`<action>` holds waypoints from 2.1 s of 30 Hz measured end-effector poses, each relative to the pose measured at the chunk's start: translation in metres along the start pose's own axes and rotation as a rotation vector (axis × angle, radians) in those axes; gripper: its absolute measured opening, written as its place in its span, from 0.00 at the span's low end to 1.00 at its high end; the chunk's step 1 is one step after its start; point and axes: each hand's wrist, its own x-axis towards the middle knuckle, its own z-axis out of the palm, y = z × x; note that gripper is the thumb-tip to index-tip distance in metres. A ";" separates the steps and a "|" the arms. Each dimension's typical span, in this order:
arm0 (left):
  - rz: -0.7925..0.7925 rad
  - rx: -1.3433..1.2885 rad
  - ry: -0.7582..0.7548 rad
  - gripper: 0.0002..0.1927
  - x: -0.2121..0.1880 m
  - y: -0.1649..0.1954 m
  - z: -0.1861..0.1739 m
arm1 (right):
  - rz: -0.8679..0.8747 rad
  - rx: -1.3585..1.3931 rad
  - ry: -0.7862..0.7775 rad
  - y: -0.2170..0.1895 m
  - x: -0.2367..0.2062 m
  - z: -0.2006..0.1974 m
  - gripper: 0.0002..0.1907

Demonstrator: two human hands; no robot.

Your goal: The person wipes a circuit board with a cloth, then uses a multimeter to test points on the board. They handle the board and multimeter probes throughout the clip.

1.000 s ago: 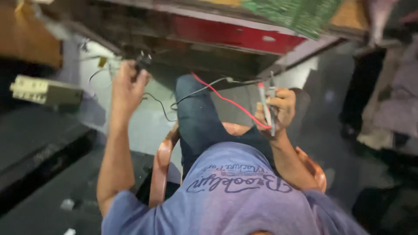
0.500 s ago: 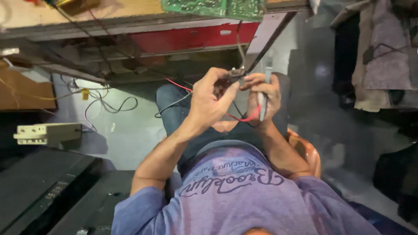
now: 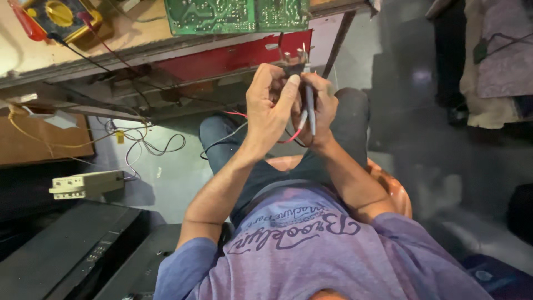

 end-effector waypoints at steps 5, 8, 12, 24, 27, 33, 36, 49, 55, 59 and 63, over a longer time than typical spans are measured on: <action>0.093 0.079 0.155 0.05 0.010 -0.006 -0.028 | 0.026 -0.108 0.003 0.006 0.054 -0.010 0.10; 0.273 0.284 0.379 0.11 0.021 -0.003 -0.063 | -0.087 -0.078 -0.009 0.017 0.093 -0.020 0.11; 0.336 0.267 0.479 0.18 0.032 -0.001 -0.094 | -0.253 -0.225 -0.094 0.022 0.121 -0.016 0.11; 0.377 0.264 0.505 0.16 0.056 -0.014 -0.113 | -0.394 -0.365 -0.096 0.026 0.130 0.022 0.18; 0.426 0.316 0.521 0.15 0.058 -0.017 -0.114 | -0.356 -0.393 -0.109 0.027 0.130 0.025 0.19; 0.434 0.264 0.498 0.15 0.058 -0.017 -0.115 | -0.374 -0.398 -0.087 0.024 0.133 0.031 0.17; 0.406 0.302 0.515 0.15 0.057 -0.017 -0.115 | -0.416 -0.355 -0.080 0.023 0.134 0.030 0.17; 0.413 0.248 0.513 0.15 0.057 -0.019 -0.117 | -0.328 -0.341 -0.139 0.022 0.133 0.028 0.13; 0.417 0.253 0.506 0.16 0.057 -0.017 -0.116 | -0.316 -0.384 -0.149 0.020 0.134 0.028 0.13; 0.418 0.261 0.509 0.16 0.058 -0.016 -0.117 | -0.343 -0.350 -0.141 0.021 0.133 0.027 0.13; 0.410 0.282 0.511 0.16 0.058 -0.015 -0.117 | -0.307 -0.384 -0.145 0.024 0.131 0.028 0.12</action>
